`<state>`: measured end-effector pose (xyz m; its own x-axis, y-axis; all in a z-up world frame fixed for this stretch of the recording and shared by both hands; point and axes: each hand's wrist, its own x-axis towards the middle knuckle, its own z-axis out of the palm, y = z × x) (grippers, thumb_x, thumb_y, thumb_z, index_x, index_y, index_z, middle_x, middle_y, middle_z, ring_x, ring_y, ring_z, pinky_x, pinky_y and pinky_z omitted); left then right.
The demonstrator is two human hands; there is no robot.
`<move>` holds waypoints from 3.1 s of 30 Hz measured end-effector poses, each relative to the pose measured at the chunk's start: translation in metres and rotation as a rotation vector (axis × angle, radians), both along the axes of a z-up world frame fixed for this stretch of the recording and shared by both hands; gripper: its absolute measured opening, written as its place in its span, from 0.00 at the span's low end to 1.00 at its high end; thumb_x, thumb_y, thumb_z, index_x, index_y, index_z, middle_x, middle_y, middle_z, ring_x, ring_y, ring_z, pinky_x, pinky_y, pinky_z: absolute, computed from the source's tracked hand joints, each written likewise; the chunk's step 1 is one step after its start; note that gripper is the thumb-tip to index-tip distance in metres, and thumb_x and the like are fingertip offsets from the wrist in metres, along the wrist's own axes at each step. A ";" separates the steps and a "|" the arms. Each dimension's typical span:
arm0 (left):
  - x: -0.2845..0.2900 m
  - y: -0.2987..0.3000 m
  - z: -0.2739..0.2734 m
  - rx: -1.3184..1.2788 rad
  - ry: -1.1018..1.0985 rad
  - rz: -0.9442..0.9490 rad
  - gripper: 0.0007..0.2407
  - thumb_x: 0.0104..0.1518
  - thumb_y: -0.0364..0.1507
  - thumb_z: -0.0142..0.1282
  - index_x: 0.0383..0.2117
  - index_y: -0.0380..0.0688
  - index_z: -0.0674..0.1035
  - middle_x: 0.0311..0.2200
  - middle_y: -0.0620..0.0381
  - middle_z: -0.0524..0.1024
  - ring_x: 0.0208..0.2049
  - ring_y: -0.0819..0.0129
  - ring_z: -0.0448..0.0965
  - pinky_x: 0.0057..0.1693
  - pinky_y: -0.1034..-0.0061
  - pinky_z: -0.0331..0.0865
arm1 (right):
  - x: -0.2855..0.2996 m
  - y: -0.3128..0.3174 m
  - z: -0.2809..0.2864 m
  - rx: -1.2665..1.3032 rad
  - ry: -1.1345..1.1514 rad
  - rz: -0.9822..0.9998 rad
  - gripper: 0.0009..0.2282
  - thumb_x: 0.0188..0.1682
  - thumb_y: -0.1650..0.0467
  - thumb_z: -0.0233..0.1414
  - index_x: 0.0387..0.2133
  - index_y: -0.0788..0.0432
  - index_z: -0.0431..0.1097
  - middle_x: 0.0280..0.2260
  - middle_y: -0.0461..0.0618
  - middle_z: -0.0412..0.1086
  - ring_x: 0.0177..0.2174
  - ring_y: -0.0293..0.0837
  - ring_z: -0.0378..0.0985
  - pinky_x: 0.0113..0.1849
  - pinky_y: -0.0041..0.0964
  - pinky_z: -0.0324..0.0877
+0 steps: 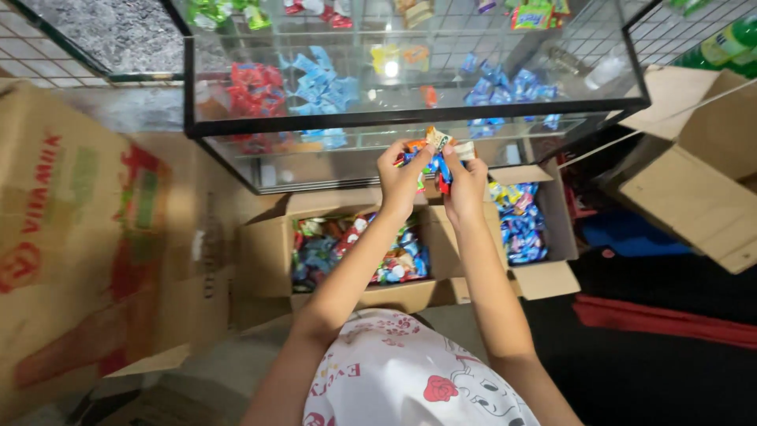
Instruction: Sorting small packets of candy from cardboard boxes into a glass display case.
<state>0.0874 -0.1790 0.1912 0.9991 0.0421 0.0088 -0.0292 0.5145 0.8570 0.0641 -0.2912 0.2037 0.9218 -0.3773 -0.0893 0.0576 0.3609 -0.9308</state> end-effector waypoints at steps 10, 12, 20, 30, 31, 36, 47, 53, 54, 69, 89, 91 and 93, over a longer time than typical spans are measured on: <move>0.010 -0.072 -0.005 -0.130 0.081 -0.014 0.09 0.57 0.27 0.62 0.40 0.36 0.82 0.34 0.59 0.81 0.34 0.78 0.77 0.41 0.81 0.72 | 0.016 -0.047 -0.018 0.070 -0.085 -0.065 0.08 0.53 0.71 0.57 0.42 0.62 0.74 0.37 0.46 0.76 0.34 0.35 0.78 0.36 0.32 0.74; 0.016 -0.084 -0.017 -0.111 0.077 0.006 0.09 0.57 0.27 0.60 0.41 0.36 0.81 0.34 0.59 0.80 0.34 0.78 0.77 0.42 0.80 0.72 | 0.022 -0.052 -0.023 0.048 -0.136 -0.080 0.08 0.54 0.72 0.57 0.43 0.63 0.74 0.39 0.47 0.76 0.36 0.35 0.77 0.38 0.31 0.73; 0.041 -0.101 -0.030 -0.103 0.035 0.183 0.04 0.59 0.23 0.56 0.35 0.35 0.78 0.32 0.58 0.77 0.35 0.74 0.75 0.43 0.77 0.70 | 0.042 -0.058 -0.022 0.152 -0.116 -0.080 0.05 0.56 0.71 0.57 0.39 0.61 0.73 0.31 0.44 0.74 0.23 0.31 0.71 0.25 0.28 0.65; 0.071 -0.118 -0.023 -0.083 0.130 0.317 0.06 0.55 0.23 0.62 0.35 0.34 0.81 0.32 0.59 0.79 0.33 0.76 0.75 0.41 0.78 0.71 | 0.074 -0.068 -0.027 0.172 -0.106 -0.115 0.02 0.52 0.74 0.56 0.37 0.61 0.74 0.29 0.43 0.74 0.22 0.31 0.71 0.22 0.26 0.64; 0.074 -0.120 -0.027 -0.099 0.137 0.320 0.06 0.55 0.23 0.63 0.36 0.34 0.82 0.33 0.58 0.80 0.34 0.75 0.76 0.41 0.78 0.71 | 0.076 -0.070 -0.032 0.170 -0.103 -0.102 0.02 0.52 0.75 0.57 0.36 0.61 0.74 0.27 0.44 0.73 0.20 0.33 0.70 0.21 0.27 0.64; 0.075 -0.116 -0.030 -0.152 0.169 0.279 0.07 0.57 0.23 0.66 0.37 0.33 0.82 0.35 0.54 0.80 0.36 0.74 0.77 0.43 0.77 0.71 | 0.077 -0.075 -0.039 0.188 -0.100 -0.072 0.02 0.54 0.74 0.57 0.34 0.63 0.74 0.26 0.46 0.73 0.17 0.34 0.69 0.20 0.27 0.63; 0.030 -0.114 -0.003 -0.190 0.102 0.019 0.09 0.55 0.24 0.67 0.38 0.33 0.81 0.36 0.58 0.79 0.37 0.74 0.78 0.44 0.78 0.73 | 0.044 -0.084 -0.020 0.194 -0.114 -0.072 0.04 0.53 0.75 0.56 0.38 0.66 0.74 0.32 0.48 0.75 0.28 0.35 0.76 0.29 0.31 0.71; -0.005 -0.114 -0.008 -0.124 0.119 -0.055 0.12 0.52 0.24 0.67 0.42 0.36 0.80 0.38 0.58 0.80 0.39 0.78 0.78 0.46 0.80 0.74 | 0.012 -0.101 -0.046 -0.020 -0.067 -0.073 0.06 0.53 0.74 0.56 0.40 0.66 0.74 0.37 0.47 0.75 0.37 0.35 0.77 0.38 0.30 0.73; -0.010 -0.112 -0.012 -0.123 0.119 -0.046 0.12 0.52 0.24 0.67 0.42 0.36 0.80 0.38 0.58 0.80 0.39 0.78 0.78 0.46 0.80 0.74 | 0.006 -0.095 -0.042 -0.018 -0.066 -0.064 0.06 0.53 0.74 0.56 0.40 0.66 0.74 0.37 0.47 0.75 0.37 0.35 0.77 0.38 0.30 0.73; -0.047 -0.012 0.081 0.219 -0.283 0.392 0.07 0.55 0.18 0.62 0.39 0.32 0.81 0.42 0.54 0.78 0.45 0.70 0.78 0.53 0.76 0.73 | -0.007 0.013 0.040 -0.308 -0.450 -0.082 0.06 0.53 0.73 0.58 0.35 0.67 0.74 0.34 0.45 0.74 0.35 0.34 0.73 0.39 0.28 0.69; 0.204 0.009 0.236 0.287 -0.365 0.334 0.09 0.49 0.27 0.65 0.34 0.36 0.85 0.29 0.52 0.84 0.32 0.71 0.81 0.41 0.75 0.74 | 0.208 0.000 0.272 -0.841 -0.644 0.196 0.08 0.48 0.73 0.59 0.36 0.69 0.77 0.31 0.46 0.78 0.31 0.32 0.74 0.36 0.31 0.71; 0.210 0.021 0.238 0.494 -0.338 0.316 0.10 0.45 0.30 0.66 0.32 0.38 0.86 0.28 0.50 0.84 0.31 0.66 0.82 0.40 0.72 0.75 | 0.216 -0.005 0.278 -0.967 -0.507 0.192 0.09 0.46 0.72 0.61 0.36 0.68 0.78 0.28 0.48 0.76 0.28 0.33 0.72 0.33 0.33 0.69; 0.219 0.028 0.235 0.697 -0.309 0.292 0.10 0.42 0.32 0.66 0.29 0.41 0.87 0.26 0.48 0.84 0.30 0.62 0.84 0.40 0.70 0.75 | 0.220 -0.008 0.284 -1.092 -0.364 0.188 0.11 0.44 0.71 0.62 0.35 0.68 0.78 0.24 0.49 0.75 0.25 0.34 0.71 0.29 0.35 0.68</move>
